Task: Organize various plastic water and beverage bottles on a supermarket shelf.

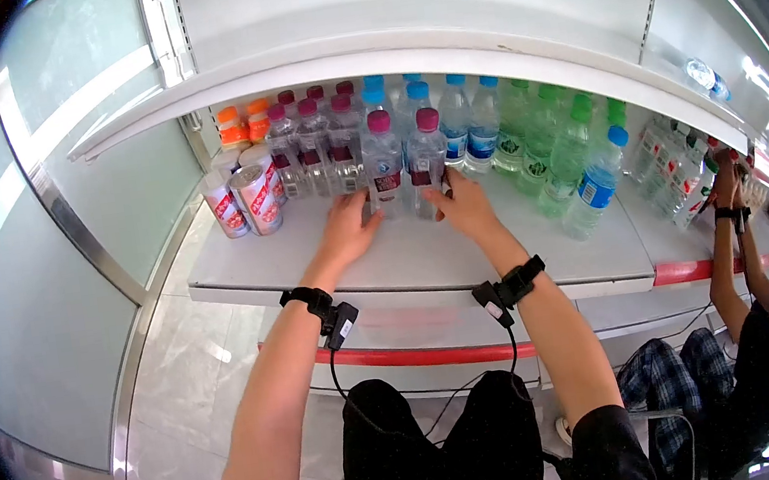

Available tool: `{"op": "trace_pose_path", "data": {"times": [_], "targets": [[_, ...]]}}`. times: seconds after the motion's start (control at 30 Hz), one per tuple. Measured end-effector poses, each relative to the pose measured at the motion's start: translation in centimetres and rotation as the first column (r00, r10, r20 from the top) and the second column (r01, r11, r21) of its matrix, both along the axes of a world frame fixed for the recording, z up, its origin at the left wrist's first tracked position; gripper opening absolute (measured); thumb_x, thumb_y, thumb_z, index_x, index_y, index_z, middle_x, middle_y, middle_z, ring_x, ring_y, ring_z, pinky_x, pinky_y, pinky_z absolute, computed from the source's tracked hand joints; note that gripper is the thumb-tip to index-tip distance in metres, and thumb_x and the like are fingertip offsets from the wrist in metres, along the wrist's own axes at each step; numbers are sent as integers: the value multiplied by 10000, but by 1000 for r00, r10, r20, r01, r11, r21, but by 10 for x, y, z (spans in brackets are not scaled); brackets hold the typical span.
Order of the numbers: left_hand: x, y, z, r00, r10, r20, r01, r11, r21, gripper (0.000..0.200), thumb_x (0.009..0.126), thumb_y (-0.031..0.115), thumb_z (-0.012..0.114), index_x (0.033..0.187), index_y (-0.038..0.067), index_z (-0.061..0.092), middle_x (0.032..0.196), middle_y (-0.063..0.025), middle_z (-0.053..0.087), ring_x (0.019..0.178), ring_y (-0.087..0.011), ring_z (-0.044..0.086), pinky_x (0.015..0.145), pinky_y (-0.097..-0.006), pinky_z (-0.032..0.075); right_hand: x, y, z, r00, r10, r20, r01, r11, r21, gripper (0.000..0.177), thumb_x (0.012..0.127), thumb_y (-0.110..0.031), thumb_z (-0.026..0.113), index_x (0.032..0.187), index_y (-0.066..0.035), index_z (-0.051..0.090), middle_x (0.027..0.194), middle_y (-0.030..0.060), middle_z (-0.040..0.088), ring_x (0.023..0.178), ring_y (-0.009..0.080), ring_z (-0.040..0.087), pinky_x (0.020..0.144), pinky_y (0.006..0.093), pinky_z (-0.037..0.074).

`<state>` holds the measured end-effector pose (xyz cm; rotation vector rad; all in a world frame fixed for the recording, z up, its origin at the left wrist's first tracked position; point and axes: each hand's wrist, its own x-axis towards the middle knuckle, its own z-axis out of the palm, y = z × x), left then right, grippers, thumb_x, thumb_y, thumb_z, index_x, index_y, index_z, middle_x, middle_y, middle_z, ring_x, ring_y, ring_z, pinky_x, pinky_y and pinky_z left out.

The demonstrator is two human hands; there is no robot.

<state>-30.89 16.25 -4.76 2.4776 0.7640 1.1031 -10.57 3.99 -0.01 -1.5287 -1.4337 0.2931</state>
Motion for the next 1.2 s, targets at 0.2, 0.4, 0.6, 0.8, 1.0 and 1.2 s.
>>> {"op": "trace_pose_path", "data": {"times": [0.2,0.4,0.6,0.8,1.0,1.2], "targets": [[0,-10,0,1000,21,15,-21,1000,14,521,904,311,648,1310,19,505,1236,-216,595,1195,-399,508,1000,-476,417,-14,0,-3,993,-89,75,92,995,-40,492,929,-297,646,1245,57,518,869,202,715,647,251,715,638,367,546],[4,-1,-4,999,38,-3,-38,999,30,558,928,341,625,1335,-4,460,1309,-212,536,1243,-395,473,1024,-502,380,-32,2,3,972,-200,127,209,976,-63,463,919,-299,659,1182,63,541,702,174,696,608,265,704,644,385,556],[5,2,-9,993,107,-56,-104,993,47,509,932,306,602,1342,35,470,1352,-193,533,1287,-372,453,1013,-526,364,-39,3,8,952,-239,190,256,964,-68,479,913,-329,666,1149,71,548,638,141,678,599,292,698,623,398,558],[-4,-11,11,990,96,-105,-98,995,-14,601,880,294,669,1380,55,437,1354,-198,544,1275,-368,473,1032,-517,336,-41,2,-5,960,-254,119,247,966,69,463,917,-300,657,1146,83,535,658,163,681,604,316,694,624,411,550],[-3,-7,5,999,13,-41,-12,1000,26,609,874,307,685,1347,20,429,1297,-211,550,1223,-387,501,1029,-504,343,-36,6,-7,977,-207,57,208,978,-5,483,927,-294,641,1174,99,509,689,200,680,625,346,695,631,425,551],[4,4,-10,990,110,-87,-100,988,116,725,881,274,665,1484,70,318,1299,-168,549,1254,-355,468,1017,-531,339,-39,6,-11,976,-216,-5,214,970,-112,577,937,-294,646,1344,57,436,1167,256,663,665,271,717,636,381,557]]}}
